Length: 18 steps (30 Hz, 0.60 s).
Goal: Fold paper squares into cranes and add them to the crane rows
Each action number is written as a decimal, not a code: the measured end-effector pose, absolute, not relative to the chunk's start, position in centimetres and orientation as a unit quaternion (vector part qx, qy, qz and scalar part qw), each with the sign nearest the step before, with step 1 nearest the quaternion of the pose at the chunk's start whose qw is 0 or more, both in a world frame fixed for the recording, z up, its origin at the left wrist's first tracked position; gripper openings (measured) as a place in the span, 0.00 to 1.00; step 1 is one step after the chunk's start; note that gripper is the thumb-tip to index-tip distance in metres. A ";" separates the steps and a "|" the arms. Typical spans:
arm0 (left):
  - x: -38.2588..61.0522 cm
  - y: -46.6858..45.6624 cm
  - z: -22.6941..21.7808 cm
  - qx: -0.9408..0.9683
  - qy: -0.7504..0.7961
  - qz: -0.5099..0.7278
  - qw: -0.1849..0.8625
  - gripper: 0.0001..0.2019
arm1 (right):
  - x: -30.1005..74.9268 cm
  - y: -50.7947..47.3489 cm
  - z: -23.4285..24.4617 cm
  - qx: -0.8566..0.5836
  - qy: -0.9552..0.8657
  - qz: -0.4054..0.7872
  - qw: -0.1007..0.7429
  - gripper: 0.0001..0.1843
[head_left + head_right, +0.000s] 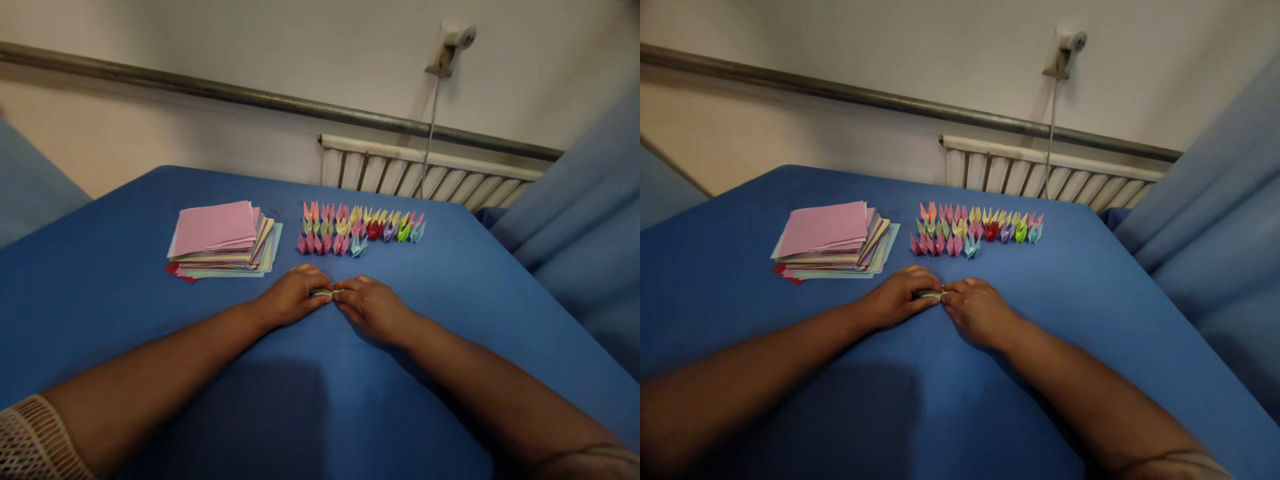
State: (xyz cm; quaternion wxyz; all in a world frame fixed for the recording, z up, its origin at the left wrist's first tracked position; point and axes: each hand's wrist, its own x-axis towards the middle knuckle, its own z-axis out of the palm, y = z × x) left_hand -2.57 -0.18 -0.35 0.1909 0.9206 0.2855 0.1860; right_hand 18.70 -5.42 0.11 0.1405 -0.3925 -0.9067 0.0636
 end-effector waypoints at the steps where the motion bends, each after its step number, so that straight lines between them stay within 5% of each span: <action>1: -2.6 -0.2 -0.2 0.926 0.279 0.173 0.189 0.07 | 18.7 -5.2 -0.1 -0.394 -0.904 0.070 0.152 0.15; 9: -2.5 0.1 0.2 0.926 0.285 0.158 0.193 0.07 | 18.8 -4.0 -1.5 -0.407 -0.879 0.108 0.224 0.12; 18: -2.5 -0.1 0.3 0.920 0.290 0.164 0.208 0.07 | 18.5 -4.0 -1.4 -0.425 -0.873 0.106 0.214 0.11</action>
